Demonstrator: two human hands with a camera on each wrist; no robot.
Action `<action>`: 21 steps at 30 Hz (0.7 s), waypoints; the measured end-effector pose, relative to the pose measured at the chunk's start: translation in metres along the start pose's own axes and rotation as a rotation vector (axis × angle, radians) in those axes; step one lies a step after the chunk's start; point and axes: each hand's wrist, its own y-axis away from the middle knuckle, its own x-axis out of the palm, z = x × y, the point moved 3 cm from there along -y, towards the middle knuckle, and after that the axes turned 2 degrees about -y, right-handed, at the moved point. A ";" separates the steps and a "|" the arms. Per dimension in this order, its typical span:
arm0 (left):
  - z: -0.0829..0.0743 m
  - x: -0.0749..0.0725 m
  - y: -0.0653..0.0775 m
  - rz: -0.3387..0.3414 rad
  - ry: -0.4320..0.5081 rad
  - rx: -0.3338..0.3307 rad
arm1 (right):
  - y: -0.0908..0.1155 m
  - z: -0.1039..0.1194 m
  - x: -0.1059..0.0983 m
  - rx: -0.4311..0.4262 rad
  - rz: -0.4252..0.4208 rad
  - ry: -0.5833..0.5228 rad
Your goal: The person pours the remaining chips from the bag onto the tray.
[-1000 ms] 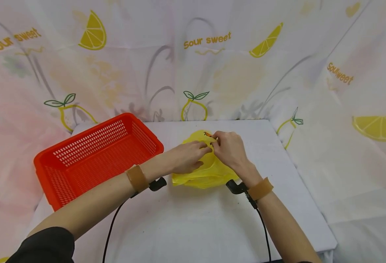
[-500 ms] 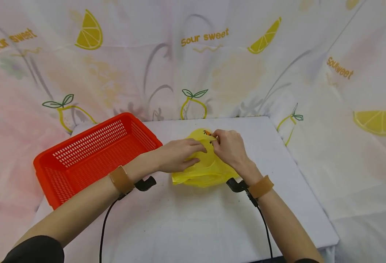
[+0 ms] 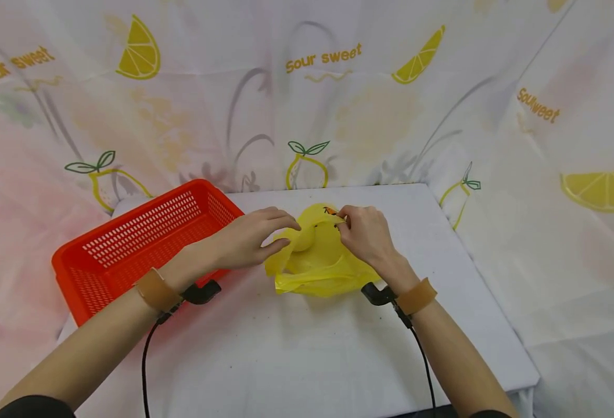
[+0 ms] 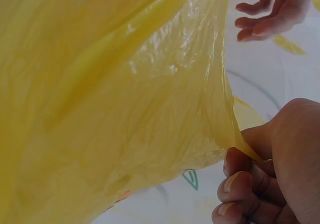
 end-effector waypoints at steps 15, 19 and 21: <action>0.036 0.009 0.037 0.025 -0.092 -0.041 | -0.001 0.000 0.001 0.001 -0.004 -0.007; 0.040 0.015 0.039 0.035 -0.105 -0.010 | 0.000 0.000 0.001 0.007 0.000 -0.014; 0.041 0.019 0.038 0.033 -0.109 0.018 | 0.000 0.001 0.002 0.010 0.002 -0.013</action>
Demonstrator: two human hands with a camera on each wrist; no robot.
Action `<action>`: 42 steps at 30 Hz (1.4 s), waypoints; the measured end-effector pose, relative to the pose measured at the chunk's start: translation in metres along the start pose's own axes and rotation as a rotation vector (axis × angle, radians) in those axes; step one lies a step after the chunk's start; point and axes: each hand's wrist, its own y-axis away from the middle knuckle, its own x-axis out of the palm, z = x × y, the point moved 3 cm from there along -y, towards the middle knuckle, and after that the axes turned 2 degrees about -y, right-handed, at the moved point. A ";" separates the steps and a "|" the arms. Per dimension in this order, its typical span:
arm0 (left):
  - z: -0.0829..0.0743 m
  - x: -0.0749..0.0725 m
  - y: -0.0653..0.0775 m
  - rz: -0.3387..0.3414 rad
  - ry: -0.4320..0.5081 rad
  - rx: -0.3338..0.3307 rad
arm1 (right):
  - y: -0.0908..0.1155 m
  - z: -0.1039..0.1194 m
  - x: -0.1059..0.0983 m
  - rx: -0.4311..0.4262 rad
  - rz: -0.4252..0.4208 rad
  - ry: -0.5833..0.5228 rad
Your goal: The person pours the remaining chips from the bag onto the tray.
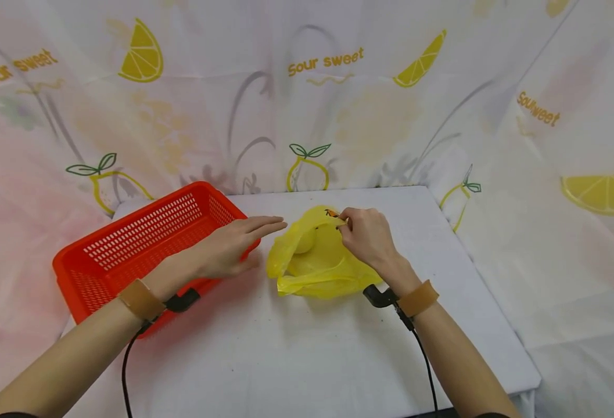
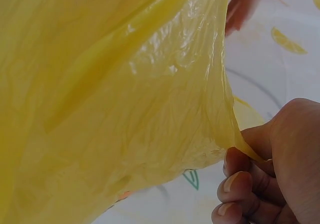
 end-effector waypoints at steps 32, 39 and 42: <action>-0.016 0.050 -0.038 -0.032 -0.161 0.328 | 0.003 -0.005 -0.001 0.025 0.034 0.026; -0.013 0.041 -0.036 0.001 -0.110 0.234 | 0.004 -0.004 0.003 -0.033 0.091 0.001; -0.011 0.037 -0.036 0.000 -0.072 0.194 | 0.005 -0.003 0.005 -0.052 0.109 -0.003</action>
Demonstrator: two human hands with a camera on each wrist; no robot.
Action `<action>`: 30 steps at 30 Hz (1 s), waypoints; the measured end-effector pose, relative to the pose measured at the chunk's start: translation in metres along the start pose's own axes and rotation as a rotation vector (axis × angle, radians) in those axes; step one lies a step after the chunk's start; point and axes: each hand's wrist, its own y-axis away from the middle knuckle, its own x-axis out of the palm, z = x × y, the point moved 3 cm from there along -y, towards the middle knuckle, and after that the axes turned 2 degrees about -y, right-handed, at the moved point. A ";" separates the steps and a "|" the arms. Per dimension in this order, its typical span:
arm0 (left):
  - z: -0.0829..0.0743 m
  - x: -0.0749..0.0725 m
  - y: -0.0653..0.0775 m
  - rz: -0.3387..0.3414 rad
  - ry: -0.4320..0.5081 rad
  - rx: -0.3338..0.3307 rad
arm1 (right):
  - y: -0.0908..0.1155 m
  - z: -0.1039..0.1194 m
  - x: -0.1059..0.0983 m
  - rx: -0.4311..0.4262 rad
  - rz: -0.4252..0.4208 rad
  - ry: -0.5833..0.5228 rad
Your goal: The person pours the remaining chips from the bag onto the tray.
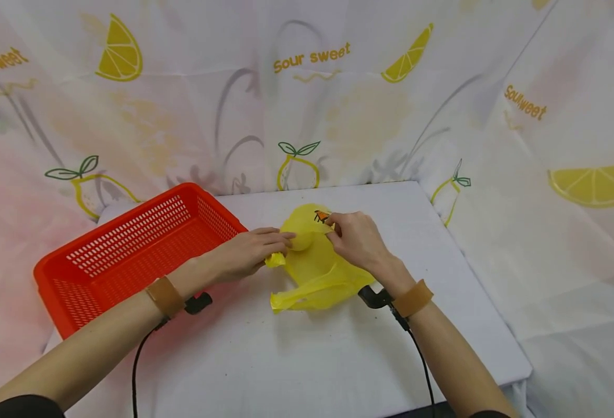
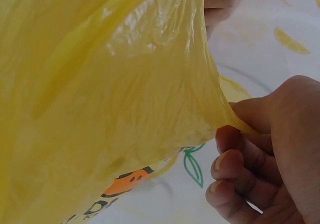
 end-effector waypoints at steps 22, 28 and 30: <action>0.009 -0.012 0.004 0.011 0.138 -0.144 | 0.010 0.040 0.005 -0.338 0.158 -0.187; 0.009 -0.012 0.005 0.010 0.143 -0.151 | 0.017 0.059 0.019 -0.397 0.323 -0.226; 0.009 -0.012 0.005 0.001 0.145 -0.144 | 0.021 0.064 0.025 -0.409 0.379 -0.223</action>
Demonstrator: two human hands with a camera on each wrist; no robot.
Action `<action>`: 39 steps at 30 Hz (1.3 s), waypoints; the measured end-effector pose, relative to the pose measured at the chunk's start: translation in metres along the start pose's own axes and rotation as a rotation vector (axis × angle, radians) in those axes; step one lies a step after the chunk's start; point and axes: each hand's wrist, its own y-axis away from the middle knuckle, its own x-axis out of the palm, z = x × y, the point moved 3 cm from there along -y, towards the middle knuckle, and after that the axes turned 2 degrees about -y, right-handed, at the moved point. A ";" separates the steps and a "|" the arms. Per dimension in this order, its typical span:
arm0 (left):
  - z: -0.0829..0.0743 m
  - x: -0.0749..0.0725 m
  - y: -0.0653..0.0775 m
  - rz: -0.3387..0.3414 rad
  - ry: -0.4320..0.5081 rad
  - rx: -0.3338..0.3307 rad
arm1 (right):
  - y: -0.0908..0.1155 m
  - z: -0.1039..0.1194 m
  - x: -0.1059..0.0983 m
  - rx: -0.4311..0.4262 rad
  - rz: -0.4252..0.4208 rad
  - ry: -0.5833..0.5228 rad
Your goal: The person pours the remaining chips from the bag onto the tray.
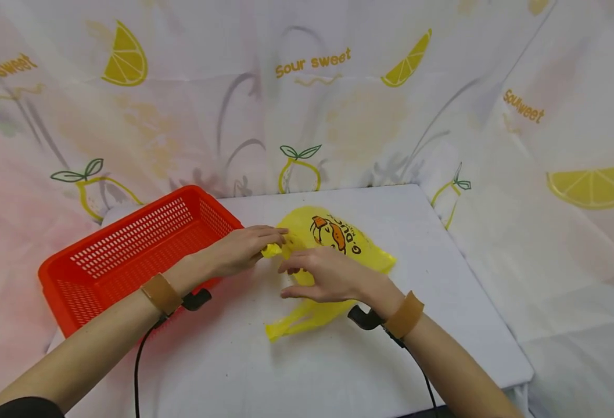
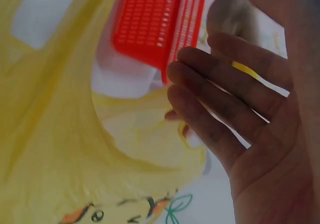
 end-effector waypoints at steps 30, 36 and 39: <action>0.003 -0.003 0.004 -0.034 0.050 -0.055 | 0.022 -0.010 0.042 0.217 0.360 -0.095; -0.001 -0.011 0.003 -0.098 0.087 -0.066 | 0.025 -0.012 0.013 0.244 0.249 -0.179; -0.004 -0.015 0.003 -0.141 0.113 -0.049 | 0.027 -0.012 -0.002 0.238 0.161 -0.193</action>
